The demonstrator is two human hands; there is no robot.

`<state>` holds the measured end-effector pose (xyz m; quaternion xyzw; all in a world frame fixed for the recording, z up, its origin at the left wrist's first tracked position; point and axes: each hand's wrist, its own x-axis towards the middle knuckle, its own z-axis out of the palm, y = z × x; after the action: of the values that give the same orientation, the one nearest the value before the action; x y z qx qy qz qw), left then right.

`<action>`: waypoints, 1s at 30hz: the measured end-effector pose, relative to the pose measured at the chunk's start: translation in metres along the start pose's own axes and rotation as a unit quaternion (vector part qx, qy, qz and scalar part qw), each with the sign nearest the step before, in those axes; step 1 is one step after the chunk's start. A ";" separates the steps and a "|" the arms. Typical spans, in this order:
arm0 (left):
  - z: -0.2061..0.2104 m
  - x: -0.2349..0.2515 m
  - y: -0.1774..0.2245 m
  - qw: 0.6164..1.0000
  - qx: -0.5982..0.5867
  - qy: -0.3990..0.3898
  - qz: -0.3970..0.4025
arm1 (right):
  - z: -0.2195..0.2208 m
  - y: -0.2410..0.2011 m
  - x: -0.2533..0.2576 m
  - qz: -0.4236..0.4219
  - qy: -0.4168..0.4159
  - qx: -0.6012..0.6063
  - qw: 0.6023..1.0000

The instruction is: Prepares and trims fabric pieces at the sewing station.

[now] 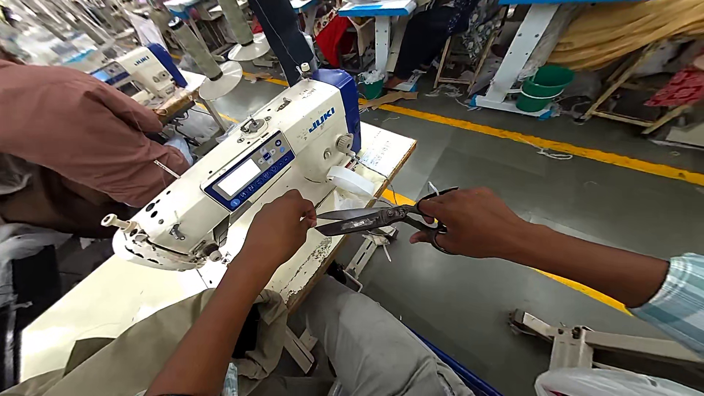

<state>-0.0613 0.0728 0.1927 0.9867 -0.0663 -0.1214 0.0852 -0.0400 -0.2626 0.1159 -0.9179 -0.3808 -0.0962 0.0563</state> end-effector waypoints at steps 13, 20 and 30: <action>0.024 -0.045 -0.052 0.925 -0.365 0.088 -0.055 | 0.033 -0.001 -0.065 0.052 -0.375 0.277 0.883; 0.055 -0.069 -0.052 0.757 -0.627 0.159 -0.094 | 0.068 -0.063 -0.047 0.280 -0.232 0.628 0.687; 0.084 -0.051 -0.014 0.523 -0.810 0.182 -0.191 | 0.099 -0.162 -0.051 0.209 -0.097 0.719 0.656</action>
<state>-0.1297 0.0812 0.1213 0.4820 0.2672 0.0462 0.8332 -0.1773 -0.1661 0.0127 -0.6507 -0.1327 0.3114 0.6797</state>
